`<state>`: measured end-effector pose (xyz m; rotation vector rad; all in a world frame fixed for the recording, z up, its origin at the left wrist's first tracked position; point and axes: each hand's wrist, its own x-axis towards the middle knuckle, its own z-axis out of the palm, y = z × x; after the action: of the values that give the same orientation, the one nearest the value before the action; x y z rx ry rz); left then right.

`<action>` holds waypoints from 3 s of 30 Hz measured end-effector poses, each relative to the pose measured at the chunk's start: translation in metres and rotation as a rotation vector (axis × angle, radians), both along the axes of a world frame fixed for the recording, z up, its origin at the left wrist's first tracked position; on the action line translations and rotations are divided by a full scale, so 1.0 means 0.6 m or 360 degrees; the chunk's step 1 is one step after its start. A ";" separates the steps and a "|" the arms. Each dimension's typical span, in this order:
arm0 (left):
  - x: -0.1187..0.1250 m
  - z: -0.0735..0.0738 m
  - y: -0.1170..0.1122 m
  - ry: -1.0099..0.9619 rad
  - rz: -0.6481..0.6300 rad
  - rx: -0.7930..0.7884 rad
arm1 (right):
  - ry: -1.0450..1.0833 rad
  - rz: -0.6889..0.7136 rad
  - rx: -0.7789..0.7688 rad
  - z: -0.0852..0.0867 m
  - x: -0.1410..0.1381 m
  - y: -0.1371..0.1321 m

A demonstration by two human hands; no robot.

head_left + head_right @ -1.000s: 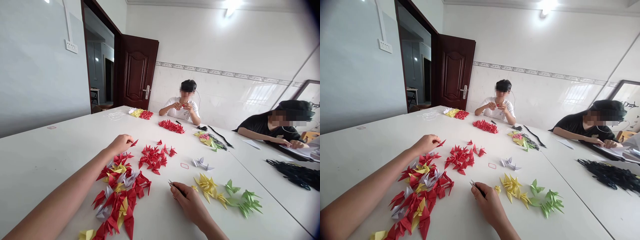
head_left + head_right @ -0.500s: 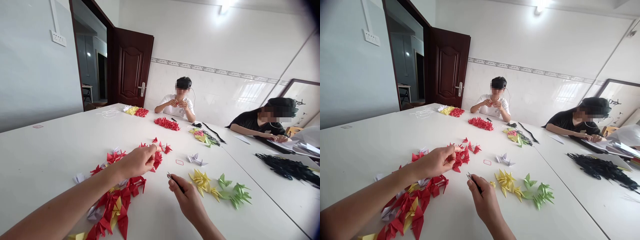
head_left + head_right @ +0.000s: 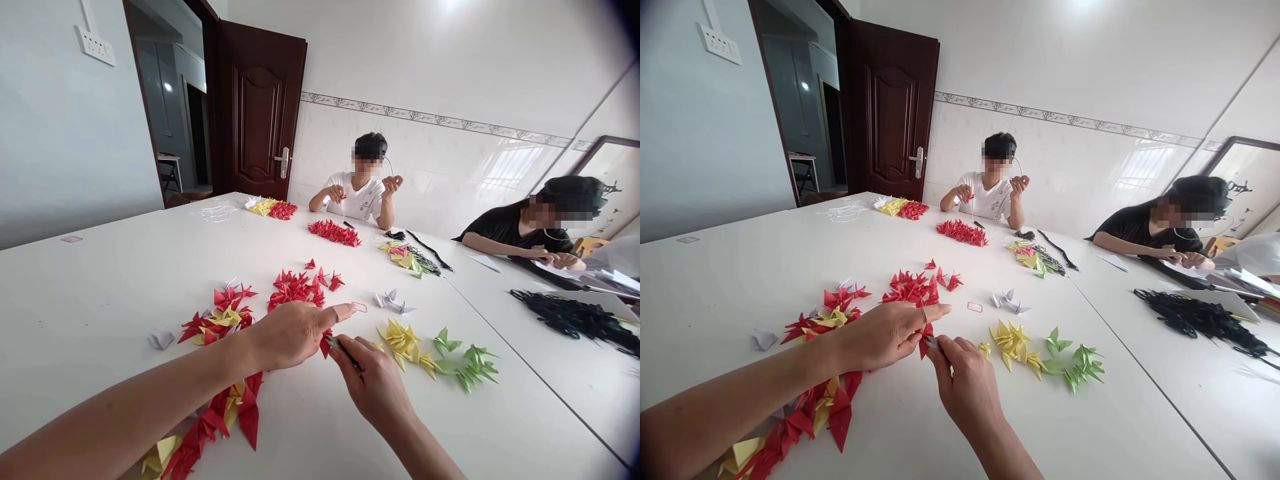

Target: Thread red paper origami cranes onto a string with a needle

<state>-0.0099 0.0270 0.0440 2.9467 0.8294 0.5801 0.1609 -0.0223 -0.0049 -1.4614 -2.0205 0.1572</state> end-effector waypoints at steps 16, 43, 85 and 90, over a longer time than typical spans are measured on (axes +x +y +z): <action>-0.001 0.001 -0.003 0.0081 -0.0017 -0.0050 | -0.0099 -0.0040 -0.0133 -0.008 0.003 0.005; -0.140 -0.025 0.146 -0.0236 0.0887 -0.0389 | 0.0033 -0.0107 -0.0343 -0.038 0.015 0.026; -0.019 0.014 0.004 -0.0327 -0.0304 -0.0452 | 0.0366 0.0128 0.0061 -0.009 -0.007 -0.002; -0.019 0.019 0.001 -0.0265 -0.0305 -0.0474 | 0.0336 0.0084 0.0060 -0.007 -0.007 -0.003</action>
<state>-0.0215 0.0274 0.0556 2.6260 0.5541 0.6184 0.1568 -0.0243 -0.0089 -1.3110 -1.8811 0.2817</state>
